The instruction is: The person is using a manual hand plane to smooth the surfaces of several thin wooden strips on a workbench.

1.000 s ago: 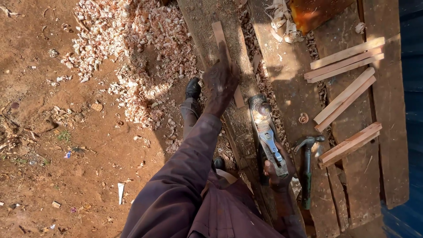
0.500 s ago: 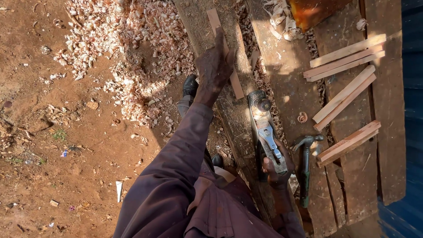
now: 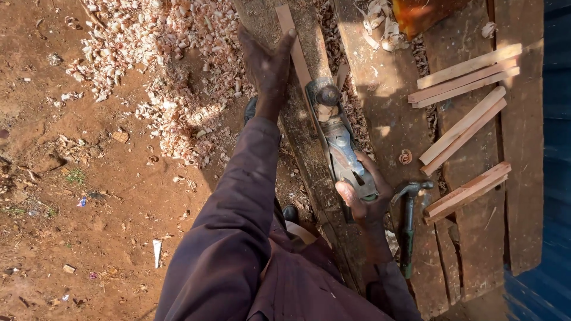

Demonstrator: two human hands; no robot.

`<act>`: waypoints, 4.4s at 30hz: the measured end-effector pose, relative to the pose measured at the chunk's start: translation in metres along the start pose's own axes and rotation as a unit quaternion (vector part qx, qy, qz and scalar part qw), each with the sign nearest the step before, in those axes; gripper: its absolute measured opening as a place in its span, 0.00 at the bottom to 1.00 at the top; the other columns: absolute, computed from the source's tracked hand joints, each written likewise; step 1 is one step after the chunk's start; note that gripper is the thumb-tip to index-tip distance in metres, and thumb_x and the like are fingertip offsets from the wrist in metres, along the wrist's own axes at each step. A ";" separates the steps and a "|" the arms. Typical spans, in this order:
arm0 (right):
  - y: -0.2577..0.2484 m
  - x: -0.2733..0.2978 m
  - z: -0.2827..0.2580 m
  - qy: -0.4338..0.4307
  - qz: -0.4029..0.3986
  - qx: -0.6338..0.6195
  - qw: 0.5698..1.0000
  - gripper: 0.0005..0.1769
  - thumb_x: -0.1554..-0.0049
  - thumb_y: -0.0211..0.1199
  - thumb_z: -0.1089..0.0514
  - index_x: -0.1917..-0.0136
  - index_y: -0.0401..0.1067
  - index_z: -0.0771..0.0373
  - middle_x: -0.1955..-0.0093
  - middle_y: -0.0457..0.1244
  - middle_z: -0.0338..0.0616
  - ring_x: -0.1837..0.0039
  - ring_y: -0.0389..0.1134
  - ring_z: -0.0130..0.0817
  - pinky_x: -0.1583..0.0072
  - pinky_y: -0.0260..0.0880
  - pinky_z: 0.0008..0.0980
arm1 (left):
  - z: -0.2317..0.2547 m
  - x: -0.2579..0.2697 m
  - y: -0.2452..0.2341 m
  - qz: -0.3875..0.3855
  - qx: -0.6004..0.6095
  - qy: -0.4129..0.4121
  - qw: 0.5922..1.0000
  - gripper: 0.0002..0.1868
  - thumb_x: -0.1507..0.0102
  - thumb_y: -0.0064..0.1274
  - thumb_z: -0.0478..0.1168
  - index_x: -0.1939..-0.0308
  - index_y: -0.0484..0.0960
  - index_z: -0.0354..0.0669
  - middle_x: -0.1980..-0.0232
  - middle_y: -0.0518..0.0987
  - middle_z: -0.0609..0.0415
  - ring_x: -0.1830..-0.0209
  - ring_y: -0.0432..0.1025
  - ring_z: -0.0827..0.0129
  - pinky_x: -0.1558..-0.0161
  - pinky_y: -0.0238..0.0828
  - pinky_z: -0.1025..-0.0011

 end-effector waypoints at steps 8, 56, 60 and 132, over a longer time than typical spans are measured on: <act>0.005 0.038 0.018 -0.032 -0.057 0.083 0.994 0.30 0.41 0.61 0.44 0.34 0.71 0.67 0.50 0.69 0.40 0.52 0.70 0.30 0.51 0.71 0.31 | -0.005 -0.013 -0.004 0.011 -0.008 -0.045 0.999 0.73 0.52 0.66 0.70 0.23 0.42 0.25 0.19 0.50 0.22 0.19 0.49 0.32 0.23 0.52 0.48; -0.068 0.096 0.045 0.065 0.032 0.124 0.990 0.30 0.45 0.63 0.45 0.32 0.71 0.59 0.72 0.66 0.36 0.74 0.65 0.25 0.66 0.71 0.27 | 0.056 0.091 -0.004 -0.198 -0.345 0.413 0.819 0.08 0.26 0.41 0.40 0.55 0.72 0.40 0.57 0.66 0.54 0.72 0.60 0.73 0.83 0.59 0.75; -0.070 0.094 0.051 0.063 0.045 0.146 0.986 0.32 0.46 0.63 0.41 0.33 0.72 0.60 0.72 0.67 0.37 0.74 0.66 0.25 0.66 0.71 0.28 | 0.037 0.067 0.010 -0.101 -0.253 0.263 0.925 0.07 0.27 0.36 0.43 0.47 0.66 0.49 0.57 0.62 0.48 0.68 0.61 0.67 0.80 0.61 0.74; 0.024 0.005 -0.001 -0.008 -0.050 0.151 0.987 0.24 0.42 0.60 0.45 0.37 0.73 0.59 0.59 0.65 0.31 0.60 0.63 0.25 0.56 0.62 0.23 | -0.031 -0.043 0.005 0.087 -0.140 0.023 0.986 0.34 0.41 0.60 0.67 0.53 0.64 0.46 0.70 0.55 0.64 0.73 0.55 0.77 0.75 0.61 0.74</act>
Point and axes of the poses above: each hand's wrist, its own x-axis away from the middle knuckle, its own y-axis out of the palm, z = x × y, the point moved 7 cm from there along -x, towards the middle knuckle
